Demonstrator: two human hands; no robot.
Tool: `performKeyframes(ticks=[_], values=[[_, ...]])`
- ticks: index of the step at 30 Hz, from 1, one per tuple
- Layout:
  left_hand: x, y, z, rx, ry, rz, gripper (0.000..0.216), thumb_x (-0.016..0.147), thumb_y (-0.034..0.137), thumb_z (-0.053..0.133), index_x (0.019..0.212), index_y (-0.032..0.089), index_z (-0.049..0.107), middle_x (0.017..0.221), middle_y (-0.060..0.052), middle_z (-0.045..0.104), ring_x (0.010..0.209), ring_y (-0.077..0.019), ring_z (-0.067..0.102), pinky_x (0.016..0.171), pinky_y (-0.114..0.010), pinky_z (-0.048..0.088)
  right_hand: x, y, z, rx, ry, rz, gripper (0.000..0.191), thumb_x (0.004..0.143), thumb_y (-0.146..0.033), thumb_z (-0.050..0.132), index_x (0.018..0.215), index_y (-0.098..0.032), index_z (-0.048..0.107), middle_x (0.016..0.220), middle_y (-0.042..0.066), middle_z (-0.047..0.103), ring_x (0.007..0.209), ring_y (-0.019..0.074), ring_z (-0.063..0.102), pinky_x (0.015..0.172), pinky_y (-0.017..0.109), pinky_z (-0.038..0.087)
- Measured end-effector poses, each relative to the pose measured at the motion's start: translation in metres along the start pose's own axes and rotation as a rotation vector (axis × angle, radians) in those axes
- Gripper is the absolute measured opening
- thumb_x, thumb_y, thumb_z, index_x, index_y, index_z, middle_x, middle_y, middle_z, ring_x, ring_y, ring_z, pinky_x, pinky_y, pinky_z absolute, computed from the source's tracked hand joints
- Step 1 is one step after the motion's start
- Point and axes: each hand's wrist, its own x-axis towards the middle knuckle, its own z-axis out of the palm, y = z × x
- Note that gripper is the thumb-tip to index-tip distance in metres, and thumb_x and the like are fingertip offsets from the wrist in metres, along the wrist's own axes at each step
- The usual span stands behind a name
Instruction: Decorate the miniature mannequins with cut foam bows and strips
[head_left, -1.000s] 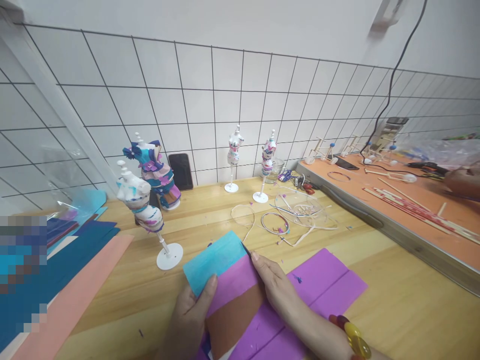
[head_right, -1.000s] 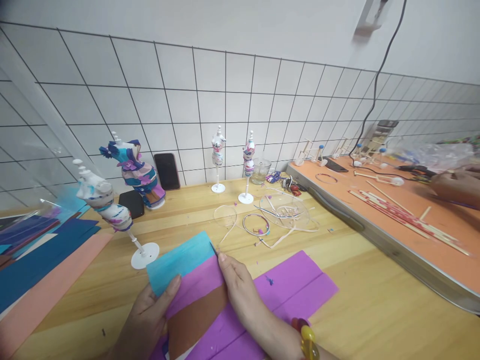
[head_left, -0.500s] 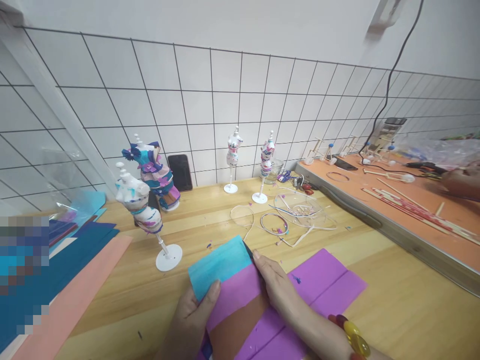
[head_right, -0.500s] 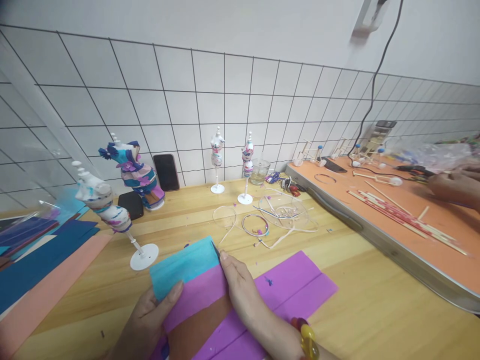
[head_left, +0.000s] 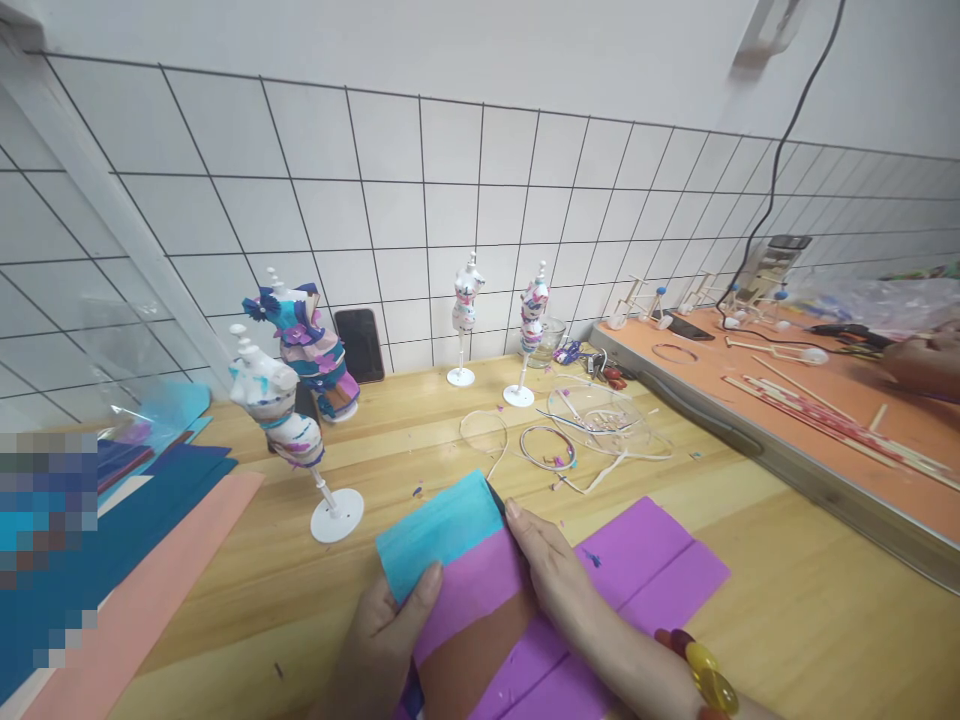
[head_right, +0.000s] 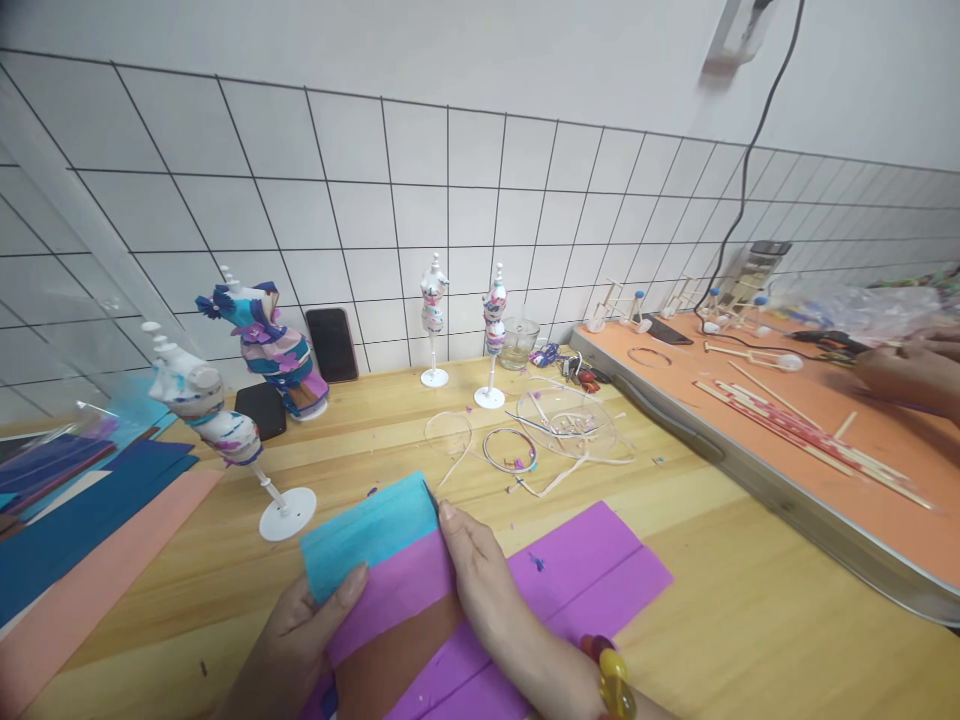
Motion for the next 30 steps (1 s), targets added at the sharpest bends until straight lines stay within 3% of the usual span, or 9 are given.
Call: performKeyframes(ticks=[6,14,21,30], values=[[-0.0012,0.0039,0.0011,0.021,-0.003,0.002,0.033,0.068,0.040,0.066,0.091,0.016,0.069,0.104,-0.007,0.069,0.111,-0.0300,0.053,0.098,-0.040,0.038,-0.0014,-0.0010,0.0016,0.003,0.071,0.013,0.044,0.085,-0.052,0.043,0.105,-0.021,0.066,0.113,0.005,0.064,0.118,0.0253,0.046,0.104,0.040,0.028],[-0.0018,0.0043,0.0034,0.055,0.070,0.018,0.028,0.066,0.040,0.067,0.081,0.017,0.071,0.090,-0.007,0.072,0.103,-0.0300,0.059,0.093,-0.039,0.043,-0.0018,-0.0075,0.0023,-0.023,0.027,0.000,0.043,0.086,-0.051,0.041,0.096,-0.018,0.068,0.104,0.006,0.068,0.110,0.0262,0.052,0.101,0.040,0.031],[-0.0023,0.0051,0.0028,0.034,-0.005,-0.025,0.032,0.068,0.039,0.067,0.091,0.017,0.069,0.099,-0.007,0.070,0.106,-0.0293,0.056,0.096,-0.040,0.039,0.0014,-0.0022,0.0014,0.075,-0.025,-0.029,0.044,0.088,-0.049,0.038,0.097,-0.018,0.067,0.101,0.006,0.068,0.098,0.0233,0.058,0.095,0.036,0.038],[-0.0041,0.0000,0.0075,-0.007,0.037,-0.009,0.037,0.065,0.044,0.068,0.092,0.019,0.069,0.092,-0.006,0.072,0.098,-0.0305,0.061,0.090,-0.041,0.044,0.0012,-0.0006,-0.0005,0.033,0.020,-0.016,0.045,0.084,-0.054,0.041,0.095,-0.020,0.068,0.103,0.006,0.067,0.104,0.0249,0.054,0.097,0.036,0.034]])
